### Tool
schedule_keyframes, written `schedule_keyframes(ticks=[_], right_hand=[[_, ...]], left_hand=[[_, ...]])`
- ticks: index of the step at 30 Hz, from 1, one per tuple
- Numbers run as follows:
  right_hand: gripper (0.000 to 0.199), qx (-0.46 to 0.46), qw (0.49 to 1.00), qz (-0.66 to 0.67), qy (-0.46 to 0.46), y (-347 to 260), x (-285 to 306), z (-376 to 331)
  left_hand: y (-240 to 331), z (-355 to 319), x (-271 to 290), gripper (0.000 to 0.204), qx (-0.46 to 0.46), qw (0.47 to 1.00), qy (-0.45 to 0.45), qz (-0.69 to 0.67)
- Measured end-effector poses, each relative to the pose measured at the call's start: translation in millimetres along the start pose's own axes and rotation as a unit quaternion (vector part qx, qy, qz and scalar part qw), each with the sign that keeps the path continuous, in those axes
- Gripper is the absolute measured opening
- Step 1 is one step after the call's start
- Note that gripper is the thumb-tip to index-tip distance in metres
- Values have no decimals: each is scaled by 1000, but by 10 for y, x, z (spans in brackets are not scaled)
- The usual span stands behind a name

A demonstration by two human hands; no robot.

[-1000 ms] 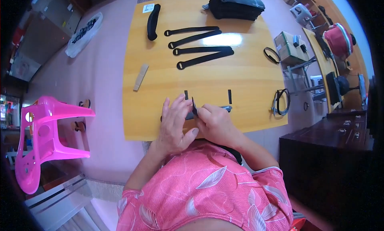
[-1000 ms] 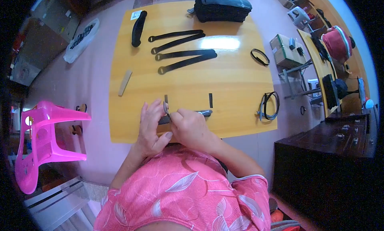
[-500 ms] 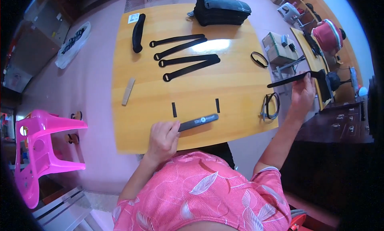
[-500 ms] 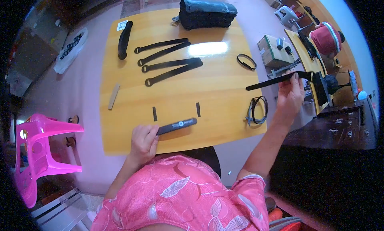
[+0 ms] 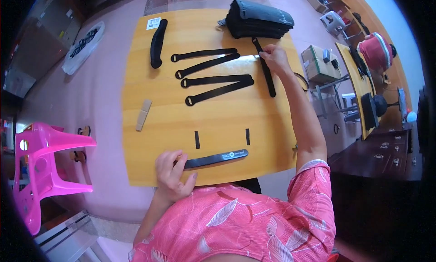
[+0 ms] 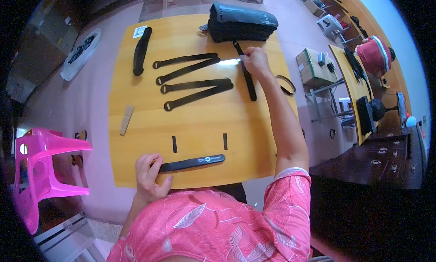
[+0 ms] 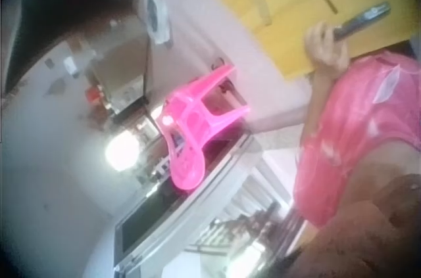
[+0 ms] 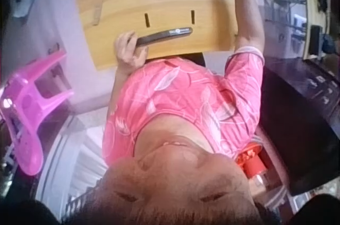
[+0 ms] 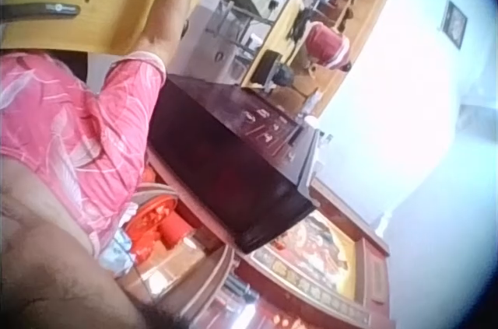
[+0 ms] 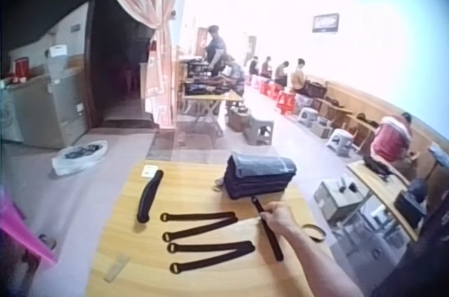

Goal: Assembling plastic buckles and fabric straps onto a textile panel or bag component.

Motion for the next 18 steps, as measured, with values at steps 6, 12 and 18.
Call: schedule_keyframes(ticks=[6,12,18], right_hand=[[27,-78,993,-86,24,-32,-160,42],[29,-41,981,-145,125,-172,-98,-61],[20,195,925,205,-254,-1680,0,-1797]], left_hand=[[-180,-158,48,47,72,988,-108,79],[-236,-126,66,35,80,989,-116,32],[-278,-132,-3,33,343,843,66,-409]])
Point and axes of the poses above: each hand's wrist, its own z-axis towards the middle knuckle, its own x-axis out of the back of the hand, y = z × x, the point moved 5 cm from there along z, towards the middle knuckle, and after that the axes turned 3 degrees about -x, right-handed, at the moved point
